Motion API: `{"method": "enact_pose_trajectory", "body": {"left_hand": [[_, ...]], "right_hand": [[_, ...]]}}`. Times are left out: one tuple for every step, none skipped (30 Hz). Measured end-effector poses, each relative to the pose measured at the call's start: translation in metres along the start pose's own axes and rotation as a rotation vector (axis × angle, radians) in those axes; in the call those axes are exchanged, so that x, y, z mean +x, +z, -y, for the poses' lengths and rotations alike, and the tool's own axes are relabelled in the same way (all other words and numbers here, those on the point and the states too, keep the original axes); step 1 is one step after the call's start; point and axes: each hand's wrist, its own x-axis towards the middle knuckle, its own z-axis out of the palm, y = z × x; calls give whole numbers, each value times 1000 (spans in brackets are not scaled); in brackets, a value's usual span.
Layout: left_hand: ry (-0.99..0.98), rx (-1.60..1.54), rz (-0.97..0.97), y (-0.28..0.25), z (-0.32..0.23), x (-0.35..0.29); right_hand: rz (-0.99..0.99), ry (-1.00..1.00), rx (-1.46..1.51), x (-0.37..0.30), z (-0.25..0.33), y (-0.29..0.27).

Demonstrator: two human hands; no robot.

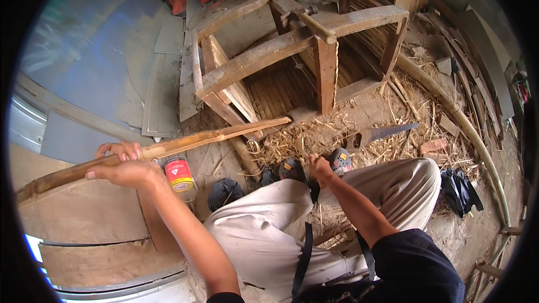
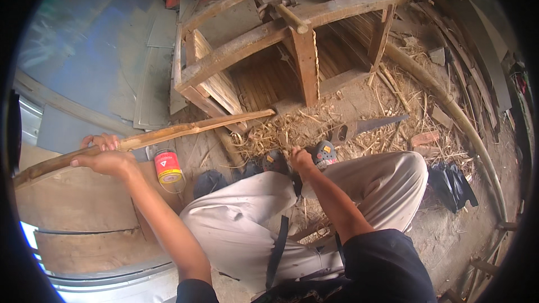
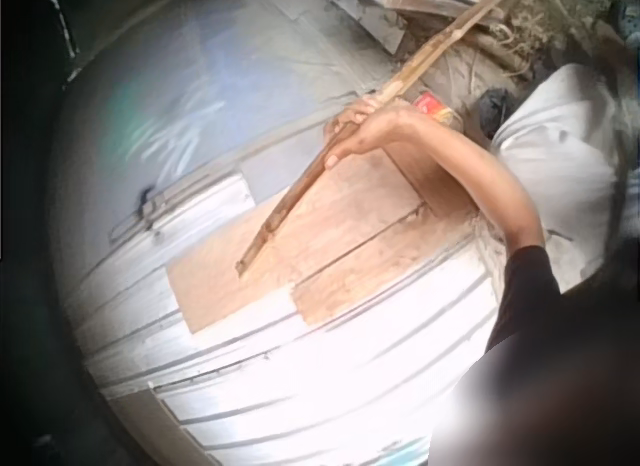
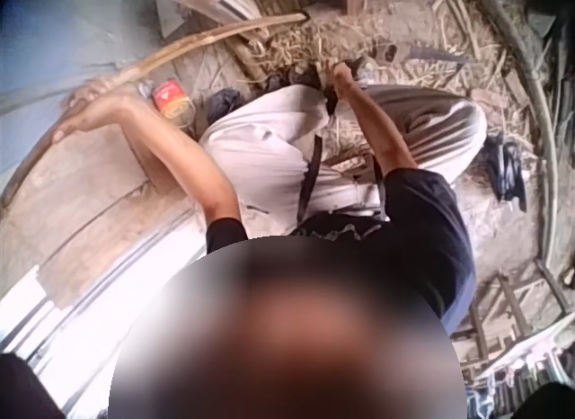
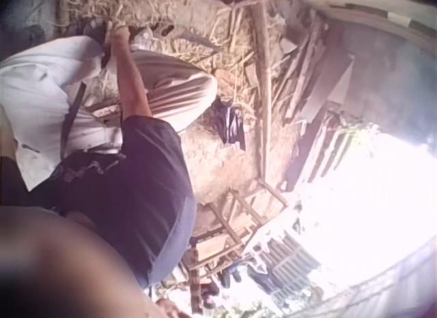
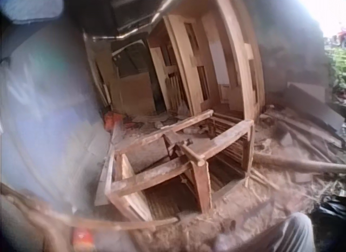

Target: The person uses a knife to shave and smooth a wooden stick, repeatedly scraping along its length to remove splinters and create a tapered end. The person holds the stick with one hand and scrapes with the other, occasionally rotating the stick to work different sides.

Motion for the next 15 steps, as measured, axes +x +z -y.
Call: {"method": "enact_pose_trajectory", "body": {"left_hand": [[0,39,-29,2,0,1],[-6,93,-78,4,0,1],[-2,70,-66,5,0,1],[-11,73,-80,5,1,0],[-15,79,-91,4,1,0],[-27,61,-65,4,2,0],[-34,42,-42,2,1,0],[-38,22,-13,1,1,0],[-48,-1,-13,-1,1,1],[-59,-22,-11,-2,1,3],[-88,-24,-37,-3,2,4],[-57,-31,-10,-4,3,6],[-46,-15,-5,-4,5,7],[-48,19,-33,-5,6,8],[9,43,8,-5,8,9]], "right_hand": [[52,28,27,-2,-1,-1],[211,31,8,-2,-2,-3],[214,3,28,-3,-5,-4],[207,42,16,-1,-8,-5],[230,9,27,-2,-11,-7],[219,8,15,-1,-11,-8],[208,1,3,-2,-11,-10],[196,-4,-3,-2,-9,-13],[198,-51,25,-3,-4,-14],[197,-44,4,-4,2,-17],[224,-63,3,-6,10,-18],[197,-48,-17,-9,16,-22],[238,193,5,-11,27,-20],[262,44,39,-14,32,-22],[280,-87,101,-17,39,-19]]}}
